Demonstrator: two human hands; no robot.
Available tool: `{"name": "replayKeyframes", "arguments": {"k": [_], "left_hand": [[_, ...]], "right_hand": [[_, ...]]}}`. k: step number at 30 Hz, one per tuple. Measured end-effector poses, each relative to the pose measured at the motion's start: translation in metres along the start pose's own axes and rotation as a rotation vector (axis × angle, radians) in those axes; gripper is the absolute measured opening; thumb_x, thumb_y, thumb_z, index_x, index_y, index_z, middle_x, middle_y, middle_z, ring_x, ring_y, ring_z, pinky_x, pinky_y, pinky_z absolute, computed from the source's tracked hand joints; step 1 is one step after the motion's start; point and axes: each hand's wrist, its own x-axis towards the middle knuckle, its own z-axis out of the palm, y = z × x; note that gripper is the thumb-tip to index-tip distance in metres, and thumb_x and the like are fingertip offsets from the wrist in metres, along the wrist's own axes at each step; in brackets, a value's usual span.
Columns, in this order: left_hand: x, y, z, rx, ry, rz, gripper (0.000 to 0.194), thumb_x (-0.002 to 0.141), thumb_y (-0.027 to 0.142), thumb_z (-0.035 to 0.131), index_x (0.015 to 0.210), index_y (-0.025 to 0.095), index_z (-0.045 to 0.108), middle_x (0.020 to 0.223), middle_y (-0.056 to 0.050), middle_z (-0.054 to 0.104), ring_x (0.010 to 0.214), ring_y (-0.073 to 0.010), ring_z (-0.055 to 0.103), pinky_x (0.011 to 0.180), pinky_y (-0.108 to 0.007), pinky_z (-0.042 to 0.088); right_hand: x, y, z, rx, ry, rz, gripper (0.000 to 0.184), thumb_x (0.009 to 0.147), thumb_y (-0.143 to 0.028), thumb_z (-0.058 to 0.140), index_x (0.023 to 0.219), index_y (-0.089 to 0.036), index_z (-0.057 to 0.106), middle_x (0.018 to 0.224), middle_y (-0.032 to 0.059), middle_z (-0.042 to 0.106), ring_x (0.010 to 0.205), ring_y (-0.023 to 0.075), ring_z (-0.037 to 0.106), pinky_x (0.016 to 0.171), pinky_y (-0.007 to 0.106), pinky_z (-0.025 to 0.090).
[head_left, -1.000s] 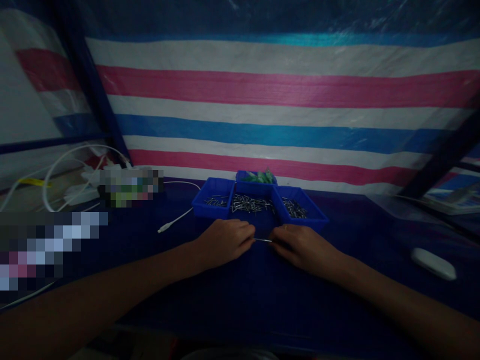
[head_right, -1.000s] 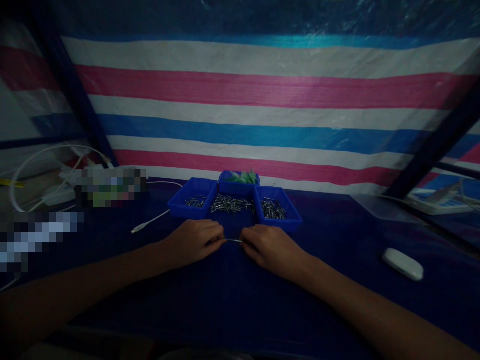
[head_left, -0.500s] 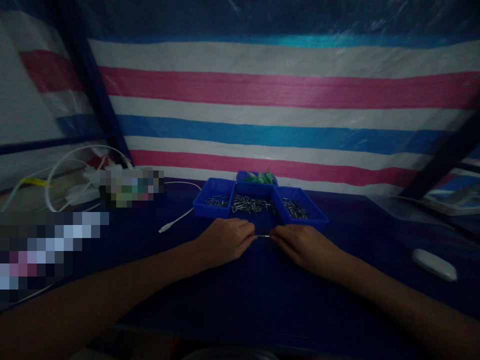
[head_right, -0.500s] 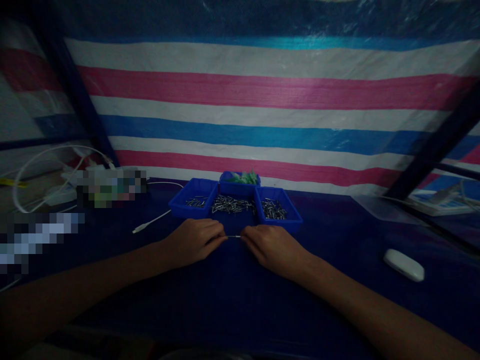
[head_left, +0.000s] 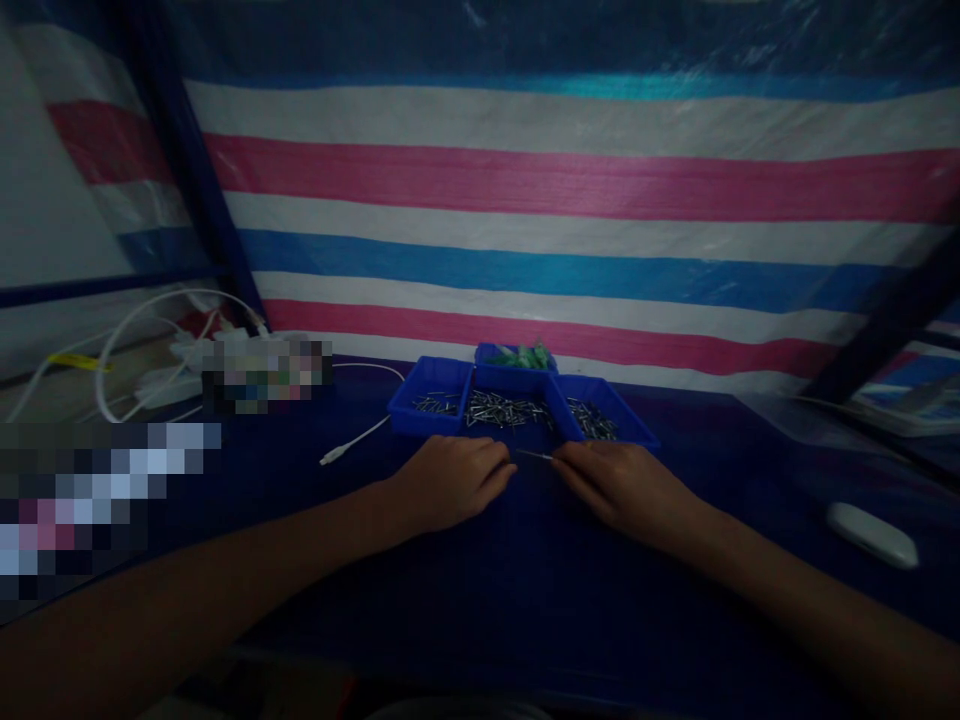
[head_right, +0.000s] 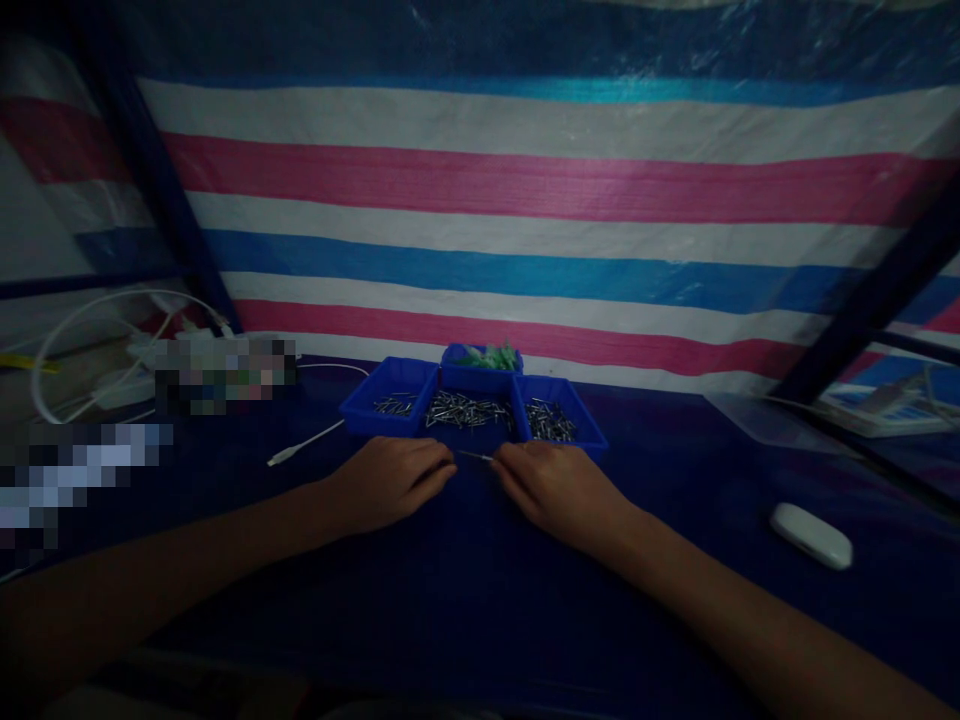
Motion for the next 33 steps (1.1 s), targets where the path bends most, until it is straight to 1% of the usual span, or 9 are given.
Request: {"name": "replayKeyframes", "arguments": {"k": [3, 6, 11, 14, 17, 20, 23, 27, 33], "left_hand": [[-0.002, -0.001, 0.003, 0.037, -0.030, -0.021, 0.022, 0.090, 0.031, 0.039, 0.093, 0.017, 0.056, 0.085, -0.003, 0.060, 0.071, -0.0161, 0.060, 0.057, -0.025, 0.044], [-0.002, -0.002, 0.007, 0.085, -0.063, -0.032, 0.023, 0.089, 0.031, 0.040, 0.098, 0.017, 0.056, 0.090, -0.004, 0.058, 0.071, -0.0170, 0.060, 0.056, -0.026, 0.045], [-0.001, -0.002, 0.010, 0.124, -0.086, -0.032, 0.028, 0.089, 0.034, 0.039, 0.107, 0.018, 0.053, 0.098, -0.005, 0.056, 0.072, -0.0189, 0.061, 0.055, -0.028, 0.047], [0.000, -0.001, 0.009, 0.129, -0.098, -0.037, 0.030, 0.090, 0.035, 0.038, 0.110, 0.018, 0.052, 0.102, -0.006, 0.056, 0.074, -0.0187, 0.061, 0.058, -0.028, 0.048], [0.001, -0.001, 0.010, 0.134, -0.108, -0.044, 0.032, 0.090, 0.036, 0.036, 0.112, 0.018, 0.052, 0.103, -0.006, 0.056, 0.077, -0.0193, 0.061, 0.060, -0.029, 0.049], [0.002, -0.001, 0.011, 0.134, -0.109, -0.051, 0.033, 0.090, 0.036, 0.035, 0.113, 0.018, 0.051, 0.104, -0.006, 0.057, 0.078, -0.0201, 0.061, 0.062, -0.031, 0.049], [0.004, -0.002, 0.014, 0.131, -0.104, -0.064, 0.035, 0.090, 0.037, 0.034, 0.114, 0.018, 0.051, 0.104, -0.006, 0.057, 0.078, -0.0203, 0.061, 0.063, -0.031, 0.049], [0.005, -0.001, 0.016, 0.126, -0.097, -0.090, 0.035, 0.090, 0.037, 0.033, 0.116, 0.018, 0.050, 0.107, -0.006, 0.056, 0.078, -0.0205, 0.062, 0.063, -0.032, 0.049], [0.004, 0.005, 0.016, 0.237, -0.072, -0.214, 0.043, 0.089, 0.043, 0.034, 0.117, 0.014, 0.049, 0.121, -0.013, 0.049, 0.081, -0.0247, 0.062, 0.065, -0.036, 0.049]], "right_hand": [[0.001, 0.010, -0.006, -0.218, 0.073, 0.134, 0.026, 0.090, -0.028, 0.033, 0.081, -0.017, 0.055, 0.067, 0.0056, 0.061, 0.058, 0.0173, 0.057, 0.051, 0.026, 0.032], [0.002, 0.020, -0.010, -0.375, 0.067, 0.319, 0.027, 0.089, -0.030, 0.033, 0.080, -0.017, 0.055, 0.064, 0.0067, 0.062, 0.048, 0.0178, 0.055, 0.044, 0.026, 0.024], [0.002, 0.023, -0.010, -0.440, 0.056, 0.383, 0.028, 0.089, -0.033, 0.034, 0.077, -0.018, 0.054, 0.059, 0.0065, 0.061, 0.045, 0.0177, 0.054, 0.042, 0.025, 0.017], [0.001, 0.020, -0.009, -0.430, 0.076, 0.363, 0.028, 0.089, -0.033, 0.034, 0.078, -0.018, 0.054, 0.061, 0.0062, 0.062, 0.046, 0.0176, 0.055, 0.041, 0.025, 0.018], [0.002, 0.017, -0.009, -0.401, 0.106, 0.320, 0.025, 0.089, -0.030, 0.034, 0.082, -0.018, 0.054, 0.068, 0.0061, 0.064, 0.051, 0.0183, 0.057, 0.042, 0.025, 0.024], [0.001, 0.012, -0.009, -0.319, 0.106, 0.199, 0.023, 0.089, -0.027, 0.034, 0.086, -0.016, 0.055, 0.074, 0.0068, 0.064, 0.062, 0.0199, 0.060, 0.048, 0.027, 0.033], [0.000, 0.004, -0.004, -0.152, 0.041, 0.066, 0.021, 0.090, -0.026, 0.037, 0.089, -0.017, 0.055, 0.075, 0.0052, 0.063, 0.067, 0.0180, 0.060, 0.056, 0.027, 0.037], [-0.001, -0.007, 0.006, 0.046, -0.110, -0.059, 0.014, 0.088, -0.024, 0.041, 0.084, -0.018, 0.054, 0.075, 0.0023, 0.060, 0.064, 0.0135, 0.057, 0.057, 0.024, 0.037], [0.000, -0.007, 0.009, 0.112, -0.157, -0.064, 0.012, 0.087, -0.022, 0.043, 0.082, -0.017, 0.053, 0.076, 0.0029, 0.059, 0.066, 0.0136, 0.056, 0.060, 0.024, 0.037]]}}
